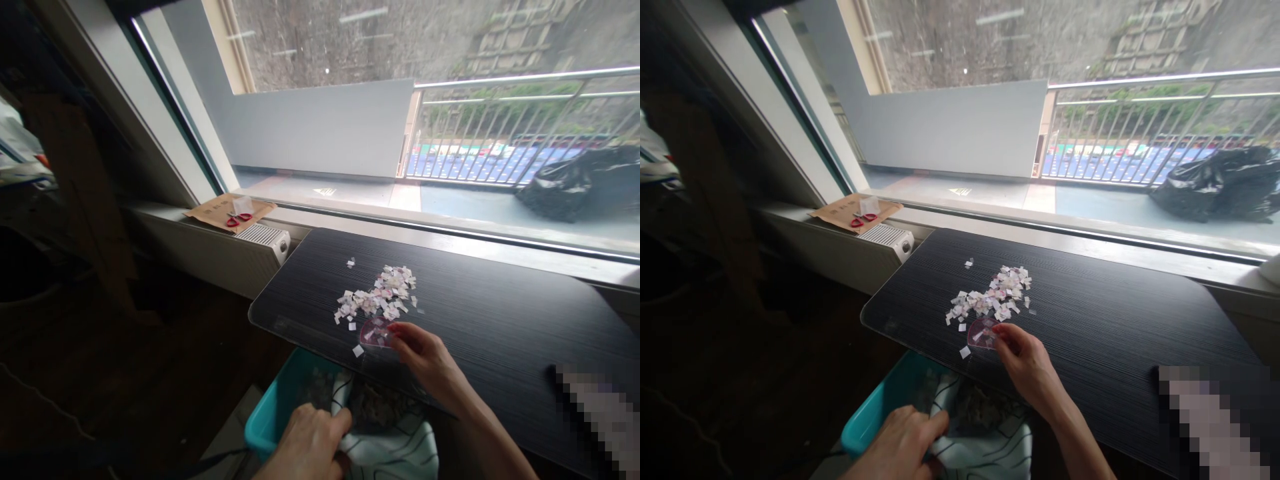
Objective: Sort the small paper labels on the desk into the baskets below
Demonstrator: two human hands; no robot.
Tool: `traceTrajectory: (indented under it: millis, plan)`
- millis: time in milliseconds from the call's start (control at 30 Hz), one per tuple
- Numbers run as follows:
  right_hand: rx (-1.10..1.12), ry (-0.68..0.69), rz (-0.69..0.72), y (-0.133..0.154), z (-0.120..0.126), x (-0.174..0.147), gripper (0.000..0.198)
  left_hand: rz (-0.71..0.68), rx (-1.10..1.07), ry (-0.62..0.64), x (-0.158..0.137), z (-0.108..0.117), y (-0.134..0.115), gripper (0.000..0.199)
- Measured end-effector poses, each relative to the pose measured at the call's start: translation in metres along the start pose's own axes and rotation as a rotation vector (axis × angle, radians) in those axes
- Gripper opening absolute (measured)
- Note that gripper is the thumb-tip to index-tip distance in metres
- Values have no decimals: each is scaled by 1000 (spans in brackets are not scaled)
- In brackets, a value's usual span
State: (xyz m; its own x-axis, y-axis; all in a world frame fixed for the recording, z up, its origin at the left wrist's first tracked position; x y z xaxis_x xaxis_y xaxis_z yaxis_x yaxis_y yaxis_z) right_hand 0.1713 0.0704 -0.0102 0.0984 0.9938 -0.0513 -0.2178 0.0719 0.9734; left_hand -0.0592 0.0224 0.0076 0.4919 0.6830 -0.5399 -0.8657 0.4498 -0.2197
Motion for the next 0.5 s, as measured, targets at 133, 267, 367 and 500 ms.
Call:
traceTrajectory:
  millis: [133,267,367,500]
  plan:
    - [-26,33,-6,1,-1,-3,33,-17,1,13,-2,5,-1,26]
    - [-33,48,-11,4,2,-10,29,7,-2,-42,-4,4,1,25]
    - [-18,37,12,5,-2,-10,30,33,20,-81,-5,4,2,26]
    - [-29,50,34,5,-8,-12,28,40,32,-70,-9,9,0,25]
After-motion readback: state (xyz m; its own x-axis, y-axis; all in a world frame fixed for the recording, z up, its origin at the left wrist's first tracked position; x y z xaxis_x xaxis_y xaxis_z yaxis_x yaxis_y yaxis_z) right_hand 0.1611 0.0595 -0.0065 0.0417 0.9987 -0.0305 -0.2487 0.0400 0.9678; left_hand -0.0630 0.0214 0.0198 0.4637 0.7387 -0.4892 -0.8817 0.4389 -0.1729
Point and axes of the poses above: each hand's wrist, its own x-axis towards the middle knuckle, its own z-axis out of the back of the hand, y = z × x, the point moved 2 cm from there along x, towards the middle knuckle, and after that the axes turned 11 degrees about x, right-handed, at the moved point
